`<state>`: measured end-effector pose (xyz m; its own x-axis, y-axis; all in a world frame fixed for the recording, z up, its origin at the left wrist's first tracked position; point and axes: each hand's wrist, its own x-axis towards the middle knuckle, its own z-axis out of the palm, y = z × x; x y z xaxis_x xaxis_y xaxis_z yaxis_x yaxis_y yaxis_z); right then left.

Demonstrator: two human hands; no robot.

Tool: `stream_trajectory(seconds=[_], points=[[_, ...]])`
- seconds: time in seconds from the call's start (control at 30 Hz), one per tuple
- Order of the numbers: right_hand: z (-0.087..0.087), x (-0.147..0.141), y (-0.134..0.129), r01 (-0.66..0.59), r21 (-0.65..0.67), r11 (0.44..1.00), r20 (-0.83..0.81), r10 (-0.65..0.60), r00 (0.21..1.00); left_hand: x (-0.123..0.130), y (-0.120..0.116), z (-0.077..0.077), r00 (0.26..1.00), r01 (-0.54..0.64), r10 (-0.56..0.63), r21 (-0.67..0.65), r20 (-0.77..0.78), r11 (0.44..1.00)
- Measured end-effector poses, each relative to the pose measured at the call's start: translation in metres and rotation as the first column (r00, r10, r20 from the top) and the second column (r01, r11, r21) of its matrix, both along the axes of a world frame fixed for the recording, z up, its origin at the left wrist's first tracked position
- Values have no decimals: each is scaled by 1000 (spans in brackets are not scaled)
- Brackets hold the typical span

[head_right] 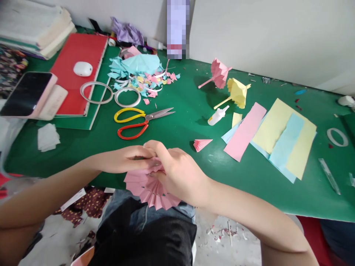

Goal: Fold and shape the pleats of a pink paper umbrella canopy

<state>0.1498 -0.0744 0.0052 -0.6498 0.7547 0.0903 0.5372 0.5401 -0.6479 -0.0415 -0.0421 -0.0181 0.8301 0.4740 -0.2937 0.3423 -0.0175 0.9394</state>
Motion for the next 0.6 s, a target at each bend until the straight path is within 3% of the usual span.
stream_trajectory(seconds=[0.23, 0.43, 0.6], points=[[-2, 1, -5, -6, 179, 984, 5, 6, 1000, -1, -3, 0, 999, 26, -22, -129, 27, 991], [5, 5, -10, -101, 430, 897, 68, 79, 995, 1, -8, 5, 994, -17, 38, -195, 103, 981], [10, 6, -12, -104, 468, 878, 80, 76, 994, 3, -13, 11, 995, -50, 58, -110, 76, 993]])
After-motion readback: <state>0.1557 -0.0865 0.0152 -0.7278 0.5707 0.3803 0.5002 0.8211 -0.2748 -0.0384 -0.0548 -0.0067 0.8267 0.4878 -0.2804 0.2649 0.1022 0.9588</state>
